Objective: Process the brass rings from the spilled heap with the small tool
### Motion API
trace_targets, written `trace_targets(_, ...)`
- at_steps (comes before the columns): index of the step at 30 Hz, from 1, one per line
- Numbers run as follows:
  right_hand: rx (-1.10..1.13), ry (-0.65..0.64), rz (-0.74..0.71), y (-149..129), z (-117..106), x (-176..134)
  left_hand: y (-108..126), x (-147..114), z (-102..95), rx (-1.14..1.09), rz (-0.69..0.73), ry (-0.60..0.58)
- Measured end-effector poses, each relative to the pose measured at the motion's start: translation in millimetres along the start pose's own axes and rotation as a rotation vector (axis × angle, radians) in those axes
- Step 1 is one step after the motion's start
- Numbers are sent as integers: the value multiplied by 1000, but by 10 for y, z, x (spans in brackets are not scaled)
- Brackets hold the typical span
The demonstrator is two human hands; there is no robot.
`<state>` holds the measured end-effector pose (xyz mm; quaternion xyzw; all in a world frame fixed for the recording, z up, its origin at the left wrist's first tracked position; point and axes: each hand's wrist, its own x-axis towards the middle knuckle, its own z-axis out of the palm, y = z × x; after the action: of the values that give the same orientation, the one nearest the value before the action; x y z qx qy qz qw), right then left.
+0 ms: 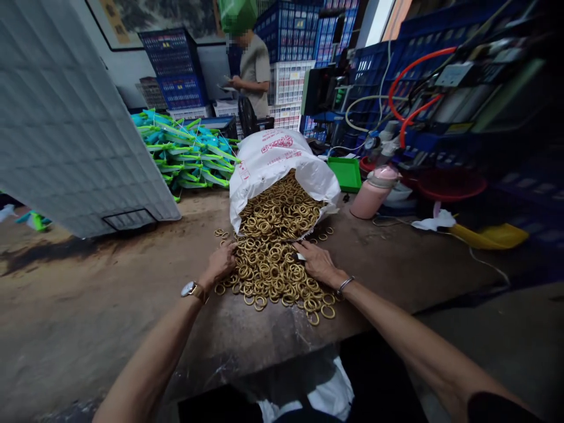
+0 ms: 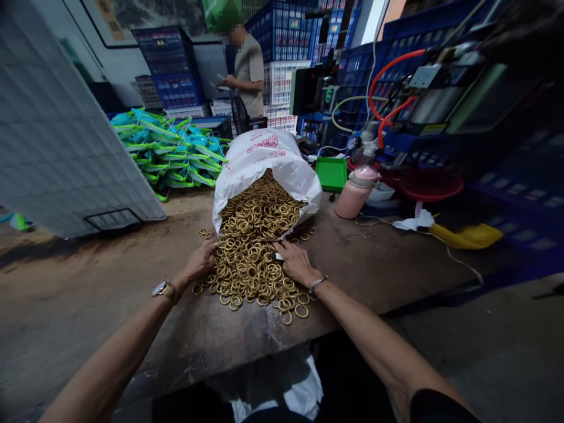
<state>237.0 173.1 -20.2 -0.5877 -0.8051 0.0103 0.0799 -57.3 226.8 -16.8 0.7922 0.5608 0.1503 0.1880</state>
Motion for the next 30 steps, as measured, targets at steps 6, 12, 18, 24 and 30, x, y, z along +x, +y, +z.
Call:
trace_targets(6,12,-45,-56,-228,-77,45,5,-126,-35,-88,12,149)
trace_targets(12,108,57,13,-72,-286,-139,-260,-465,-133,-168,-147,442)
trace_targets(18,201,95,216,240,-292,-786,-378,-1036,32,-249,-247,537)
trace_targets(24,158,104,320,168,-193,-1132,-53,-1167,221,-341,-236,515)
trace_targets(30,17,12,456,-33,-172,-1067,452,-1342,347,-437,-334,682)
